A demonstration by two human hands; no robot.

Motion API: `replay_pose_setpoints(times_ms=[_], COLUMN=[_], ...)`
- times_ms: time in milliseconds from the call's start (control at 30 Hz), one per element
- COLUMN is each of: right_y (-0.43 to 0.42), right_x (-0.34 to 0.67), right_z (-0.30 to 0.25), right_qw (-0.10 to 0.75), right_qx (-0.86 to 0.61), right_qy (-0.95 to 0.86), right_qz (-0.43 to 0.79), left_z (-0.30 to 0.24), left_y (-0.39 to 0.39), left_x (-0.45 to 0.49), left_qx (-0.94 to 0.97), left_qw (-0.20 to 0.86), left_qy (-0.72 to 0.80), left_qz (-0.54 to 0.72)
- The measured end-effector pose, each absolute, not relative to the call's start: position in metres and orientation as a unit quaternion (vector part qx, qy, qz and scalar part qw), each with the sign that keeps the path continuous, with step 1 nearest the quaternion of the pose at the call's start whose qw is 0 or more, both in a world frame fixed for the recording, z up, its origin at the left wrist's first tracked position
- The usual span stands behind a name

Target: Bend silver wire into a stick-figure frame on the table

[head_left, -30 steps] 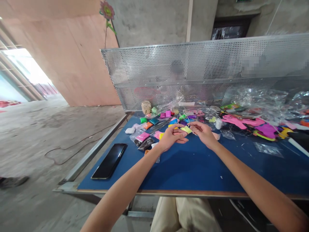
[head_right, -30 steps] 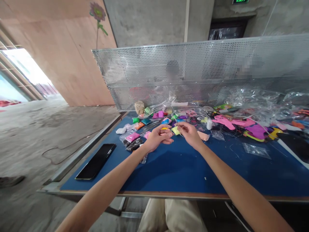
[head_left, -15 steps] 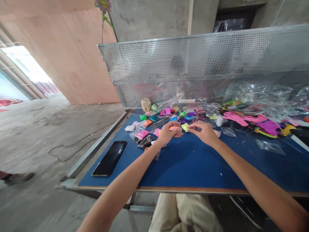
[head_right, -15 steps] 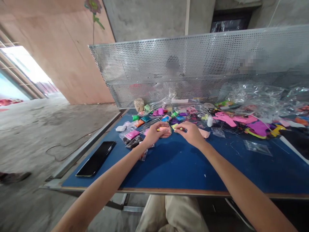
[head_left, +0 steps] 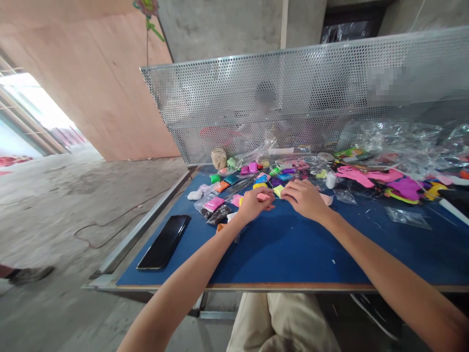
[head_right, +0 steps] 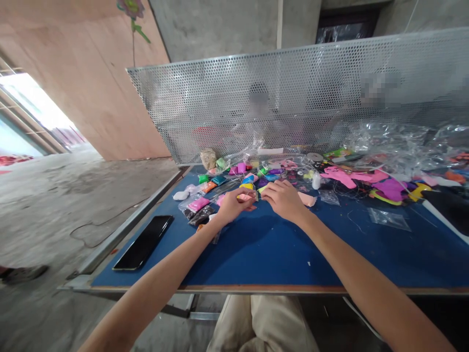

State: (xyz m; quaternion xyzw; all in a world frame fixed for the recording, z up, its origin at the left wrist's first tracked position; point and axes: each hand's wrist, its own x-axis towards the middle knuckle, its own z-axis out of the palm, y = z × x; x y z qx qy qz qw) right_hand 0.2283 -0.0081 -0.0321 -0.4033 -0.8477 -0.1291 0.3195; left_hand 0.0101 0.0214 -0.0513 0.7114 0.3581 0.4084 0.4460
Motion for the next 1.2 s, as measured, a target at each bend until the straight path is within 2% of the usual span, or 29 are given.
replay_pose_setpoints(times_ms=[233, 433, 633, 767, 867, 967, 1033, 1100, 1200], right_y=[-0.005, -0.008, -0.014, -0.008, 0.002, 0.009, 0.008, 0.003, -0.004], right_x=[0.237, 0.24, 0.231, 0.231, 0.235, 0.239, 0.24, 0.24, 0.237], right_z=[-0.028, -0.024, -0.022, -0.026, -0.031, -0.032, -0.03, -0.026, -0.019], right_qw=[0.324, 0.362, 0.424, 0.558, 0.623, 0.591, 0.55, 0.533, 0.565], right_qx=[-0.406, -0.408, -0.392, -0.413, -0.432, -0.442, -0.432, -0.406, -0.372], right_qy=[-0.842, -0.822, -0.808, -0.719, -0.635, -0.599, -0.613, -0.631, -0.63], right_qz=[-0.148, -0.163, -0.115, -0.014, 0.149, 0.31, 0.368, 0.39, 0.38], left_z=[-0.048, -0.041, -0.039, -0.037, -0.035, -0.034, -0.034, -0.034, -0.033], left_y=[0.021, 0.017, 0.014, 0.015, 0.015, 0.013, 0.012, 0.011, 0.01], left_x=[0.007, 0.006, 0.007, 0.007, 0.006, 0.005, 0.005, 0.005, 0.005], left_qx=[0.776, 0.837, 0.787, 0.755, 0.754, 0.765, 0.772, 0.777, 0.78], left_qw=[0.367, 0.282, 0.395, 0.451, 0.469, 0.468, 0.465, 0.46, 0.458], left_qy=[0.348, 0.308, 0.295, 0.285, 0.282, 0.279, 0.273, 0.27, 0.268], left_qz=[0.379, 0.354, 0.37, 0.381, 0.364, 0.343, 0.337, 0.334, 0.332])
